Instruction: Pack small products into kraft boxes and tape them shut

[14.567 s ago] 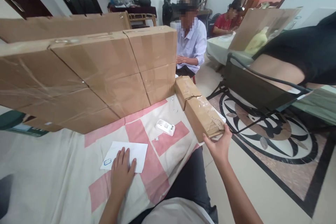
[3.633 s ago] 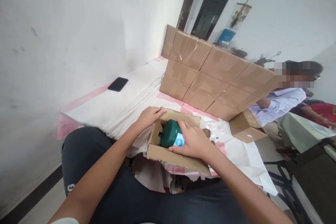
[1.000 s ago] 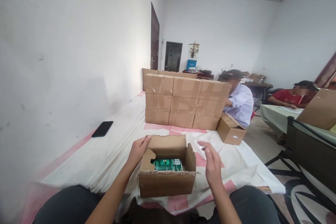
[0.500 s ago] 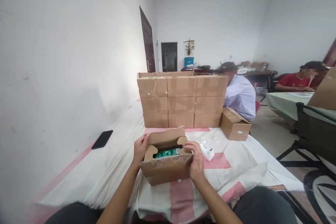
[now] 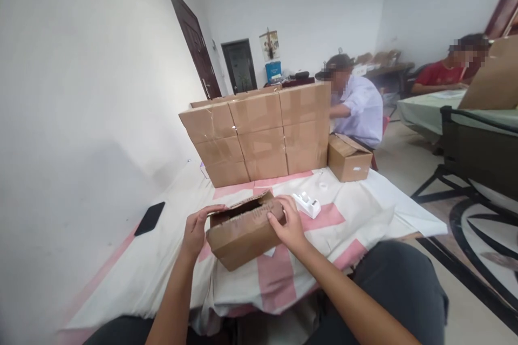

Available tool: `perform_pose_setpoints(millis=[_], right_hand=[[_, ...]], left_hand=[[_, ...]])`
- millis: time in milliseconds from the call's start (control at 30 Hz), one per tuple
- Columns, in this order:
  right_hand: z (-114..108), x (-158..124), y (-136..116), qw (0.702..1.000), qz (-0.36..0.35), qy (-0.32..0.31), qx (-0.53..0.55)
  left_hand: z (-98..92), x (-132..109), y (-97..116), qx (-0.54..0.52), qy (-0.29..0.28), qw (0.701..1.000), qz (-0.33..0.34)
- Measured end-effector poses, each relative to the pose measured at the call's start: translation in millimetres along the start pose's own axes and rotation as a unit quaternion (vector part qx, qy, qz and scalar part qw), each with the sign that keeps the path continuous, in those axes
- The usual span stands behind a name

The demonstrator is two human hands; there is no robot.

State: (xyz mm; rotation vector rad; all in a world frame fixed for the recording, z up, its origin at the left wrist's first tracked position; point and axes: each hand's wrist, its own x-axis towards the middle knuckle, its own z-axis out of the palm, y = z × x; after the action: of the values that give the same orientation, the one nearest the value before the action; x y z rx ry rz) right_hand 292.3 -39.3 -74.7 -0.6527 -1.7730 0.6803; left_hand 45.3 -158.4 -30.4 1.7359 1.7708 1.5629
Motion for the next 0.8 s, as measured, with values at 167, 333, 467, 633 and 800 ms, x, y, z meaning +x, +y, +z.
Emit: perform_pose_setpoints(millis=[167, 333, 467, 633, 800], right_hand=[[11.4, 0.8, 4.1, 0.995, 0.101, 0.016, 0.011], [15.5, 1.2, 12.4, 0.993, 0.109, 0.014, 0.047], [14.0, 2.4, 12.1, 0.995, 0.092, 0.004, 0.041], [12.3, 2.8, 11.9, 0.998, 0.061, -0.002, 0.027], [13.0, 1.8, 11.6, 0.998, 0.047, -0.023, 0.04]], left_hand=[[6.8, -15.2, 34.8, 0.189, -0.161, 0.967, 0.057], [25.8, -24.1, 24.3, 0.318, -0.203, 0.924, 0.07], [28.0, -20.5, 13.3, 0.324, -0.213, 0.917, 0.096], [22.5, -14.6, 11.9, 0.322, -0.24, 0.91, 0.105], [21.3, -14.1, 8.3, 0.329, -0.245, 0.906, 0.108]])
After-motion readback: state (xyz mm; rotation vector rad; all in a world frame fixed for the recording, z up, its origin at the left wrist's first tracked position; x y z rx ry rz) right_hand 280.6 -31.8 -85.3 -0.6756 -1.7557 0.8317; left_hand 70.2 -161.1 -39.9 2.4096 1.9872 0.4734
